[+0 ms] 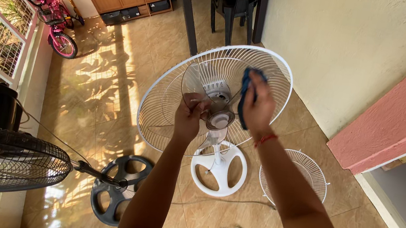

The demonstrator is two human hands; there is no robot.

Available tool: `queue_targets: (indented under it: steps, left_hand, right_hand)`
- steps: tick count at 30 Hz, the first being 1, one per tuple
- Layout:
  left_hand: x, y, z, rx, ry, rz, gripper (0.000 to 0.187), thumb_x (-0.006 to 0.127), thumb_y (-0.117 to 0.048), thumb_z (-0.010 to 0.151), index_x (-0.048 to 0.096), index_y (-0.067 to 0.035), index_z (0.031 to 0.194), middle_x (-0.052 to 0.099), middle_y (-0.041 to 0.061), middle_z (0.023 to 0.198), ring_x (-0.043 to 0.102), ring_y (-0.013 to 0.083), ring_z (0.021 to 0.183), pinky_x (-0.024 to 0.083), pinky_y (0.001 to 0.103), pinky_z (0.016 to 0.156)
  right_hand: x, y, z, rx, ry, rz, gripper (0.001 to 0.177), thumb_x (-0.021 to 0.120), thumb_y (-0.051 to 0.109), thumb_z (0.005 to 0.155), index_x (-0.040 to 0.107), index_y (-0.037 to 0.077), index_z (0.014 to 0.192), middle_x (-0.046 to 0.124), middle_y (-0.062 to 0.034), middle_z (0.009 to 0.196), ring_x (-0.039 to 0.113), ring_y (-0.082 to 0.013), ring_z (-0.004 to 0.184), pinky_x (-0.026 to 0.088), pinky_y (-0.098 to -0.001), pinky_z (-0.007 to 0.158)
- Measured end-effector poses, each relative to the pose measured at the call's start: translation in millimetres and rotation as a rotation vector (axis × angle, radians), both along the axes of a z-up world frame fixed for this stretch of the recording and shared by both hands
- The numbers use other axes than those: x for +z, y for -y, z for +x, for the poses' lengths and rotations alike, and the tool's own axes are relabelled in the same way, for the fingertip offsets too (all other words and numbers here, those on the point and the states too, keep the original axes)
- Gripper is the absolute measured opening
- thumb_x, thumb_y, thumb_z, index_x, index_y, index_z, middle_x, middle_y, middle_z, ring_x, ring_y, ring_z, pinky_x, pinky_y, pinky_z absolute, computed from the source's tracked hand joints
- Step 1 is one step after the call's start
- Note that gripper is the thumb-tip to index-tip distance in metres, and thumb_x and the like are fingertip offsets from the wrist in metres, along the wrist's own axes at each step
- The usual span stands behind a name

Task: The person cleans a white pedestal fan using a blue cloth. They wipe the front grill, the fan blades, and the central hub area. The person rotates the fan head to access different sections and wipes the interior surfaces of the grill.

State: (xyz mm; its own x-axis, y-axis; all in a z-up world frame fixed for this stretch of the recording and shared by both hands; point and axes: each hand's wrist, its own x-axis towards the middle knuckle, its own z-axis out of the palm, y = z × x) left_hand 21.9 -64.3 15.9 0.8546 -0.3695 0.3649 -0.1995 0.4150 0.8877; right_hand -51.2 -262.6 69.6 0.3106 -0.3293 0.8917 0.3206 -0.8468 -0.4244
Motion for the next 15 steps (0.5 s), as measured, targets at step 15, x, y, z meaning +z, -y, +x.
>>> queue_targets:
  steps: [15]
  left_hand:
    - [33.8,6.3,-20.2,0.202,0.085,0.286,0.019,0.057,-0.001,0.102,0.055,-0.001,0.121,0.077,0.011,0.101,0.066,0.0128,0.077,0.054,0.027,0.068]
  right_hand:
    - [46.4,37.7,-11.6,-0.236,-0.393,-0.205,0.026,0.068,0.013,0.103,0.068,0.019,0.128,0.075,-0.0166,0.108,0.07,-0.0308,0.075,0.056,-0.0405,0.061]
